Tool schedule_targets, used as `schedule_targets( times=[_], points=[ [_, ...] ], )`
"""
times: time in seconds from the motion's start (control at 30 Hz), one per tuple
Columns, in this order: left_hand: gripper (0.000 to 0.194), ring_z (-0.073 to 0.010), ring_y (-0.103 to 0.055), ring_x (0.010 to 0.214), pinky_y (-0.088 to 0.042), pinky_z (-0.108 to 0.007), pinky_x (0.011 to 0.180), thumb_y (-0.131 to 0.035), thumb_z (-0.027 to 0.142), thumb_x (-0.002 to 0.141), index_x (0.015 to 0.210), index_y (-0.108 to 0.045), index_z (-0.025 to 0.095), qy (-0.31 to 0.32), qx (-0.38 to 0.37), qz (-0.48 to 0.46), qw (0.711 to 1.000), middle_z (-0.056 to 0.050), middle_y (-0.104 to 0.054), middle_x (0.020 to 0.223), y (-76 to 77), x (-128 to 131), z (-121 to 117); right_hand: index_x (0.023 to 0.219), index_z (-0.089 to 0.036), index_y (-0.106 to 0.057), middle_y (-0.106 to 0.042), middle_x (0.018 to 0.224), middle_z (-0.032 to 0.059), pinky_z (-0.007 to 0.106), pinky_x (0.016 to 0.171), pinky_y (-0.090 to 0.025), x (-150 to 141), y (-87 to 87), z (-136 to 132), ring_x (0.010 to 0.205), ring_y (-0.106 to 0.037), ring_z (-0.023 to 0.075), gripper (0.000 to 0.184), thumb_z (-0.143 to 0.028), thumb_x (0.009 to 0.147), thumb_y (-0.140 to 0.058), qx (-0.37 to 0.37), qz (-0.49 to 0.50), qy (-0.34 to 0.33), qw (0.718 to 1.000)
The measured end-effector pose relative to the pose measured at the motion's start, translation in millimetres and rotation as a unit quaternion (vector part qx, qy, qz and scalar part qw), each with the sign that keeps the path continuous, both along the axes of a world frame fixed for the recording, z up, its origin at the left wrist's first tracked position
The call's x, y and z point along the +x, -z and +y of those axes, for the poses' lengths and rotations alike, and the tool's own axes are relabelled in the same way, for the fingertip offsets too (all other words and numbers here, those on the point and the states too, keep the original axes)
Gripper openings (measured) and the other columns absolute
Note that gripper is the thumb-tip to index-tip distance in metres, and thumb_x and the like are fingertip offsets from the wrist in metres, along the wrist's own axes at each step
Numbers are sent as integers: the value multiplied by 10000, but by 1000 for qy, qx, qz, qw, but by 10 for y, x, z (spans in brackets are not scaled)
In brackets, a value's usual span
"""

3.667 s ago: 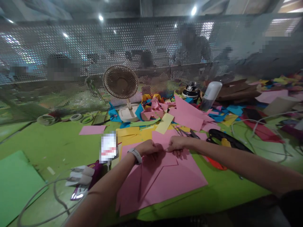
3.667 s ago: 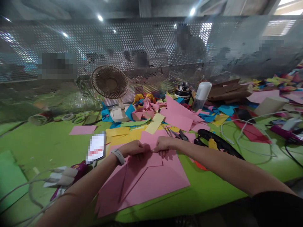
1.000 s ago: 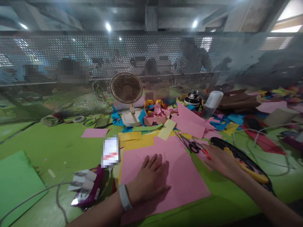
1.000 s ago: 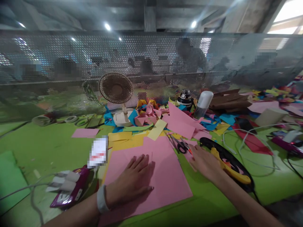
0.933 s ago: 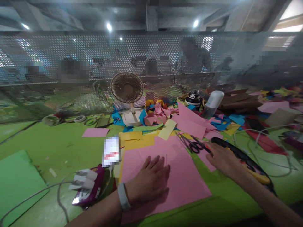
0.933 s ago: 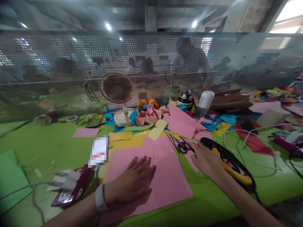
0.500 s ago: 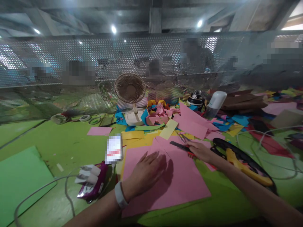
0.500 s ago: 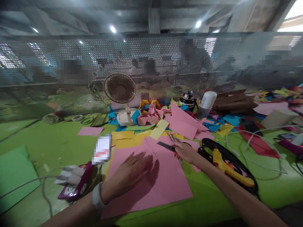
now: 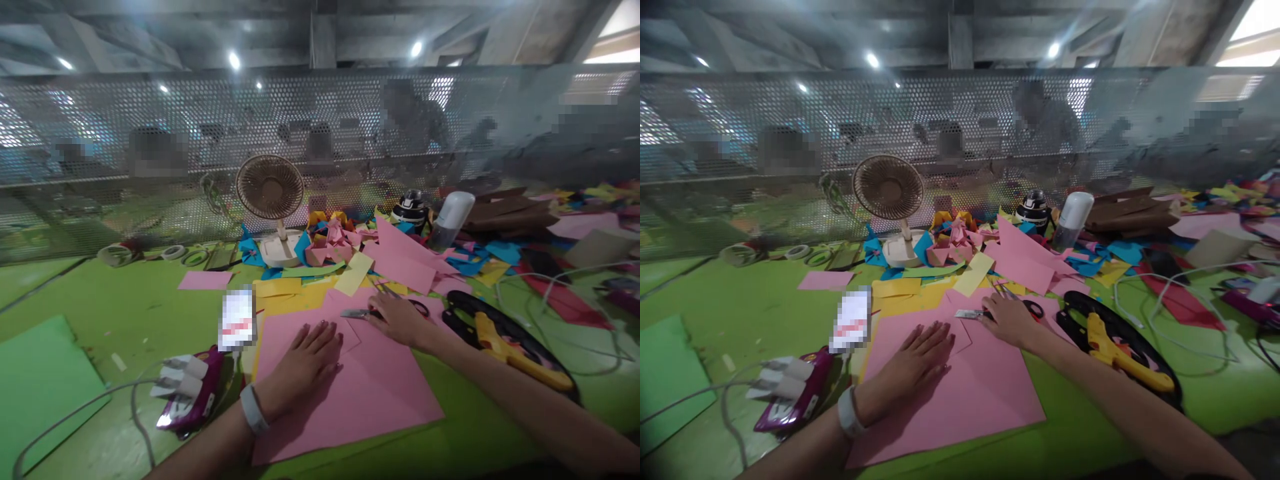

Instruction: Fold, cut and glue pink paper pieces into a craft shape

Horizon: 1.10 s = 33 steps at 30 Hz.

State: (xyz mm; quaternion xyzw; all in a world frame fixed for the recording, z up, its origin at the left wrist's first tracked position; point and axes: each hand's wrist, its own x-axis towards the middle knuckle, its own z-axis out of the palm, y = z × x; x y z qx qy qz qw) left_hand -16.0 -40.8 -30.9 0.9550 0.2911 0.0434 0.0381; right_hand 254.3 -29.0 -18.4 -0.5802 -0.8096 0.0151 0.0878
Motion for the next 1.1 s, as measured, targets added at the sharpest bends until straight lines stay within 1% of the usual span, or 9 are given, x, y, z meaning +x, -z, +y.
schedule_targets(
  times=[0.13, 0.23, 0.3, 0.4, 0.47, 0.53, 0.67, 0.83, 1.1],
  points=[
    [465, -206, -173, 1370, -167, -450, 1107, -253, 301, 970, 1430, -187, 300, 8, 2, 5, 1000, 1, -256, 1478, -4, -32, 23, 924, -191, -539, -567, 969, 80, 294, 736, -377, 18, 30, 13, 913, -535, 206, 271, -417, 906, -390, 24, 6, -26, 999],
    [509, -205, -157, 1373, -156, -460, 1108, -288, 205, 940, 1430, -183, 293, 11, -4, 24, 1000, 5, -240, 1484, -31, -47, 30, 941, -187, -545, -555, 1001, 94, 310, 744, -392, 40, 35, 23, 950, -524, 228, 321, -479, 880, -427, 34, 16, -33, 999],
    [581, -203, -155, 1373, -140, -467, 1109, -319, 128, 888, 1430, -180, 286, 14, -14, 40, 999, 2, -235, 1485, -48, -51, 31, 938, -186, -550, -559, 986, 91, 314, 732, -401, 67, 24, 30, 946, -526, 237, 355, -519, 848, -468, 23, 17, -49, 998],
    [649, -194, -152, 1374, -133, -471, 1108, -321, 66, 835, 1431, -174, 278, 6, -23, 50, 998, 4, -215, 1491, -47, -48, 22, 930, -192, -563, -573, 946, 72, 300, 699, -407, 119, -10, 32, 894, -543, 219, 344, -515, 848, -477, -8, 21, -90, 996],
    [645, -190, -144, 1376, -126, -475, 1107, -309, 60, 834, 1430, -179, 271, 0, -18, 49, 999, 4, -206, 1493, -33, -44, 12, 929, -195, -573, -581, 928, 61, 291, 684, -409, 147, -28, 29, 870, -551, 209, 342, -514, 850, -479, -20, 25, -106, 994],
    [628, -188, -139, 1377, -116, -476, 1107, -301, 67, 843, 1428, -188, 264, 0, -11, 46, 999, 0, -215, 1491, -19, -40, 2, 930, -194, -581, -583, 926, 61, 290, 690, -411, 158, -24, 29, 884, -553, 211, 348, -520, 843, -493, -11, 26, -98, 995],
    [656, -201, -125, 1379, -114, -474, 1106, -326, 59, 826, 1429, -180, 274, -15, 3, 45, 999, -10, -180, 1503, -6, -45, -13, 922, -186, -594, -578, 933, 67, 305, 758, -416, 126, 42, 52, 923, -540, 208, 298, -464, 857, -508, 43, 28, -63, 997],
    [640, -196, -116, 1381, -109, -468, 1108, -325, 81, 842, 1432, -156, 260, -11, 16, 37, 999, -25, -189, 1502, 47, -66, -14, 885, -193, -617, -587, 897, 66, 335, 793, -425, 57, 82, 68, 906, -536, 209, 218, -392, 861, -531, 84, 28, -63, 994],
    [596, -196, -117, 1380, -147, -462, 1102, -303, 105, 871, 1434, -162, 243, -16, -10, 52, 998, -38, -214, 1495, 9, -53, -25, 938, -208, -646, -590, 904, 66, 342, 804, -431, 70, 93, 42, 922, -540, 215, 214, -381, 847, -557, 70, 63, -53, 994]
  ],
)
